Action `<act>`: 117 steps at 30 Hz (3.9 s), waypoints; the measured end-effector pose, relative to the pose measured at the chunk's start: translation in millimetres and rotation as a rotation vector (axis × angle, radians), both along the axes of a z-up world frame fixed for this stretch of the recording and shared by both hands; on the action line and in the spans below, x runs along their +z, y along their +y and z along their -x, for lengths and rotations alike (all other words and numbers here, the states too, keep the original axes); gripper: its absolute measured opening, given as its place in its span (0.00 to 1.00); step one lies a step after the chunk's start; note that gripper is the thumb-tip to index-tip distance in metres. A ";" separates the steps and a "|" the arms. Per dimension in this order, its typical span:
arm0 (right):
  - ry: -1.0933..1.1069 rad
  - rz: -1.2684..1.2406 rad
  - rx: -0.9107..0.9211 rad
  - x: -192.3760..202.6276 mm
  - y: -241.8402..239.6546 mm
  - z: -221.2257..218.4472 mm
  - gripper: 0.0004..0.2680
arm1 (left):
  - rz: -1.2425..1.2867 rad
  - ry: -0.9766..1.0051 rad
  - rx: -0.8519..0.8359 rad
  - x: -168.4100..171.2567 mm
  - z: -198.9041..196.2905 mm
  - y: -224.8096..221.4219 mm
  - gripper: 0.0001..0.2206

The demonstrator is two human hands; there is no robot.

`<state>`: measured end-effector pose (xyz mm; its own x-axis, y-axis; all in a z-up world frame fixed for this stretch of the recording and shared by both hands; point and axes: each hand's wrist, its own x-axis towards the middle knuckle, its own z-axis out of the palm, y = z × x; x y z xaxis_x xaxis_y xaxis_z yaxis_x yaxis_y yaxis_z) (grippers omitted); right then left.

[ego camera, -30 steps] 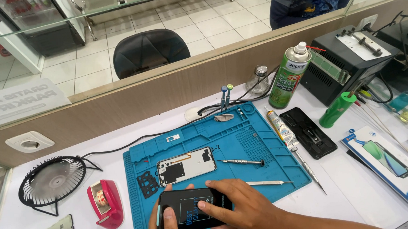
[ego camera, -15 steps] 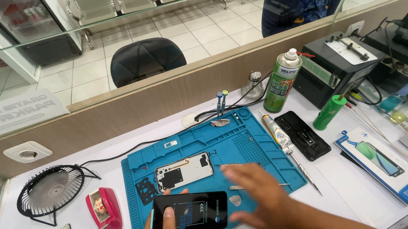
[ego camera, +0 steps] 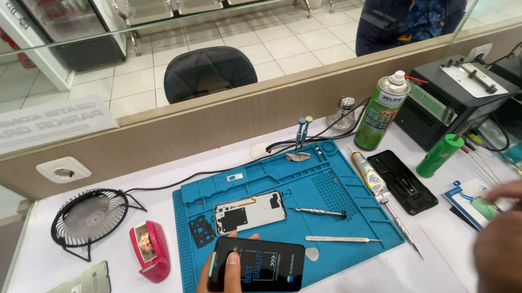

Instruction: Preparing and assembling mobile phone components, including unboxing a new screen and fitting the motherboard and battery into the frame.

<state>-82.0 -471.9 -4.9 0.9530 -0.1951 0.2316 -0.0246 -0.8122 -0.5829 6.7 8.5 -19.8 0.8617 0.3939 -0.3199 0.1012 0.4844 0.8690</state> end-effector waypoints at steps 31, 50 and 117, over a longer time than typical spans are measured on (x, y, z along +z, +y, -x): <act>-0.380 0.149 0.765 -68.2 293.9 -76.2 0.27 | 0.031 0.004 -0.098 -8.7 -6.5 8.6 0.22; -0.389 0.101 0.776 -58.0 299.3 -75.7 0.21 | 0.069 0.016 0.001 -0.1 -6.8 -0.8 0.20; -0.403 0.035 0.762 -56.4 300.5 -71.6 0.23 | 0.003 -0.014 -0.050 -10.6 -4.0 1.4 0.21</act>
<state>-10.5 -171.4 -61.4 0.6651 0.4778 0.5739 0.7376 -0.5404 -0.4048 10.7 9.9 -30.4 0.8845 0.3497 -0.3088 0.1131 0.4814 0.8692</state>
